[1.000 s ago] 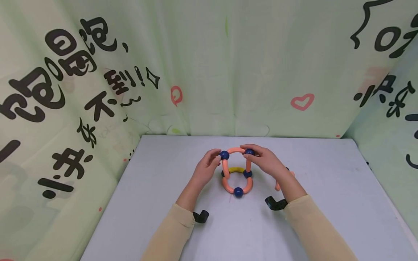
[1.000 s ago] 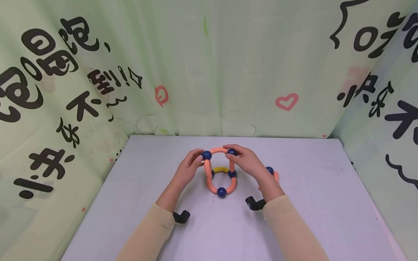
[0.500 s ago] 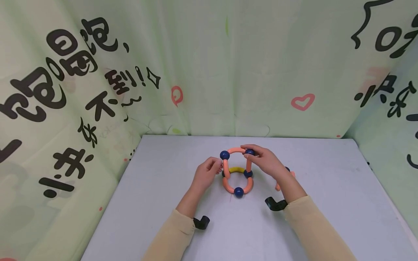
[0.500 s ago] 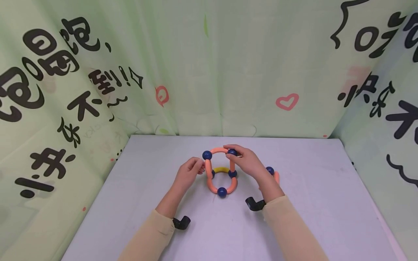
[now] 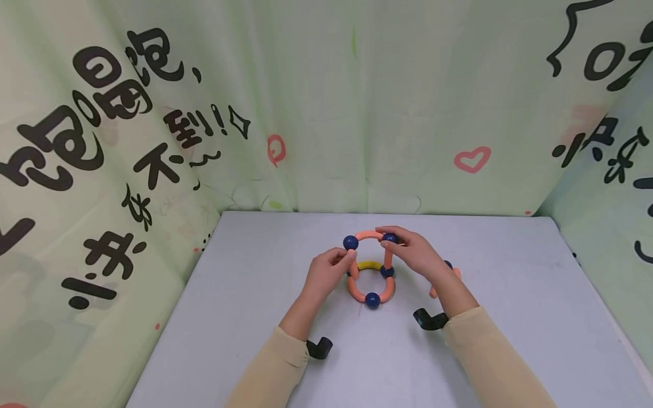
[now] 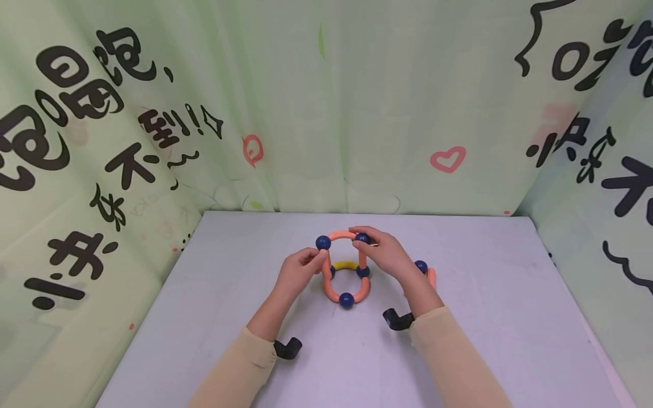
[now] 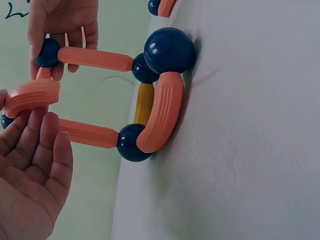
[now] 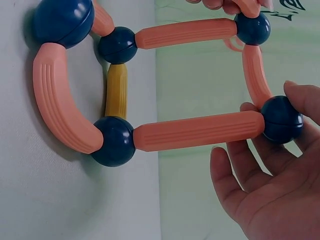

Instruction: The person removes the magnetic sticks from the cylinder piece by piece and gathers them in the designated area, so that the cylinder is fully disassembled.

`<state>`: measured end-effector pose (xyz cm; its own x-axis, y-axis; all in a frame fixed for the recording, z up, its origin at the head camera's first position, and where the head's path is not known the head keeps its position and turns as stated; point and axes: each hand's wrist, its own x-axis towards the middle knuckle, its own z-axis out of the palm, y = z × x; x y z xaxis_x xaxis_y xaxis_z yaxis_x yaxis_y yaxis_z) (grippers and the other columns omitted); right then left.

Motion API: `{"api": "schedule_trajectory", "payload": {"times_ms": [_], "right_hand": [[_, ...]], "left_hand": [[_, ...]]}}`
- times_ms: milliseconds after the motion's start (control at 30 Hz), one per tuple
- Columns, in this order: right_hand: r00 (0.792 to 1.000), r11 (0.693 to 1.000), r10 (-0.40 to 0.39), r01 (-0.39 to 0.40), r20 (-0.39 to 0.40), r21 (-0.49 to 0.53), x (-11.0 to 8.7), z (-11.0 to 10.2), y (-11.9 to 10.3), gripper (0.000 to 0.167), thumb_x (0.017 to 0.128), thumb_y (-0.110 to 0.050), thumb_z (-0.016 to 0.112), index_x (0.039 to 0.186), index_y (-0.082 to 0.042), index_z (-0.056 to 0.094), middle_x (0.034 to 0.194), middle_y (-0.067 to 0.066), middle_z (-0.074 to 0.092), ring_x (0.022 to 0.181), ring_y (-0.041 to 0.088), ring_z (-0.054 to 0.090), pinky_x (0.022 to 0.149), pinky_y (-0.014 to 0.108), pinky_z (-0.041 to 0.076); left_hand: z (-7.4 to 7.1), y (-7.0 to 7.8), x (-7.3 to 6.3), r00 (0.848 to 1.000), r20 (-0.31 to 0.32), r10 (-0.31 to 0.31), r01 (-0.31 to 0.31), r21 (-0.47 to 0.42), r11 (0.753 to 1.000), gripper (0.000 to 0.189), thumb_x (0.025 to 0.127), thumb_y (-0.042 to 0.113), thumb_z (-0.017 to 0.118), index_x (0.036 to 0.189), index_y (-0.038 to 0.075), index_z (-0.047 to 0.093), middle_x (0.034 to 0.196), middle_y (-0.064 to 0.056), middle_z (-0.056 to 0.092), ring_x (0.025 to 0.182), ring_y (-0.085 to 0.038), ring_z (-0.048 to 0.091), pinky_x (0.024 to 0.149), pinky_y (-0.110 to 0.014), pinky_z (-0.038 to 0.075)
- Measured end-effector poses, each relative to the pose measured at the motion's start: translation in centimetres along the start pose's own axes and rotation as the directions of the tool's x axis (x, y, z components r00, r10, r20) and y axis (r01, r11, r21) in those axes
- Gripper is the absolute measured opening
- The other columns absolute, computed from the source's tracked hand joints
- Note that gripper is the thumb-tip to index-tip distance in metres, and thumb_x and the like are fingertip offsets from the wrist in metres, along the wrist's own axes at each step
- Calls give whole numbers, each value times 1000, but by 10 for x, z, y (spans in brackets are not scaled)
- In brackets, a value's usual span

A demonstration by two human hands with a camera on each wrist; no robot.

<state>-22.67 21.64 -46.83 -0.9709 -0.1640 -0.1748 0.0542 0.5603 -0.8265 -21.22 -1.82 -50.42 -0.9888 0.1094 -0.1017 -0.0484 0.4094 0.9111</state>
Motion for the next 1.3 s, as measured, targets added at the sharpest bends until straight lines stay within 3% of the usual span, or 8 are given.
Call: {"api": "schedule_trajectory", "payload": {"times_ms": [400, 633, 867, 1100, 1300], "right_hand": [[1000, 1000, -7, 7, -6, 11, 1, 1, 1, 55, 92, -60, 59, 141, -38, 50, 140, 5, 55, 124, 30, 51, 105, 58, 43], [1000, 1000, -9, 9, -8, 8, 1, 2, 1, 52, 94, -55, 59, 142, -38, 50, 139, 5, 57, 124, 30, 52, 105, 59, 43], [999, 999, -34, 34, -4, 10, 2, 2, 3, 50, 96, -52, 57, 143, -39, 48, 142, 2, 56, 138, 33, 43, 109, 65, 35], [1000, 1000, -25, 25, -5, -9, 2, 1, 3, 50, 97, -52, 57, 143, -38, 48, 138, 4, 59, 131, 32, 49, 107, 63, 39], [1000, 1000, -16, 16, -11, -11, 3, 1, 4, 49, 96, -51, 58, 143, -39, 48, 138, 6, 56, 124, 31, 52, 105, 60, 42]], "left_hand": [[-3, -2, 2, 999, 22, 26, -24, -66, 997, 33, 91, 57, 62, 96, 26, 72, 84, 6, 71, 80, -13, 64, 73, -28, 53], [-5, -6, 5, 998, 17, 58, -58, -19, 998, 26, 95, 48, 62, 100, 24, 72, 80, 4, 66, 74, -13, 61, 65, -27, 48], [-6, -8, 7, 997, 13, 78, -79, 22, 997, 24, 96, 41, 61, 106, 22, 70, 75, 3, 59, 71, -17, 52, 60, -27, 41], [-10, -13, 7, 999, 32, 45, -46, 34, 998, 25, 95, 46, 62, 107, 26, 69, 78, 3, 59, 73, -18, 53, 62, -28, 43], [-18, -20, 11, 998, 32, 52, -54, 59, 997, 27, 92, 49, 65, 108, 27, 68, 82, 3, 61, 75, -19, 53, 63, -29, 44]]}}
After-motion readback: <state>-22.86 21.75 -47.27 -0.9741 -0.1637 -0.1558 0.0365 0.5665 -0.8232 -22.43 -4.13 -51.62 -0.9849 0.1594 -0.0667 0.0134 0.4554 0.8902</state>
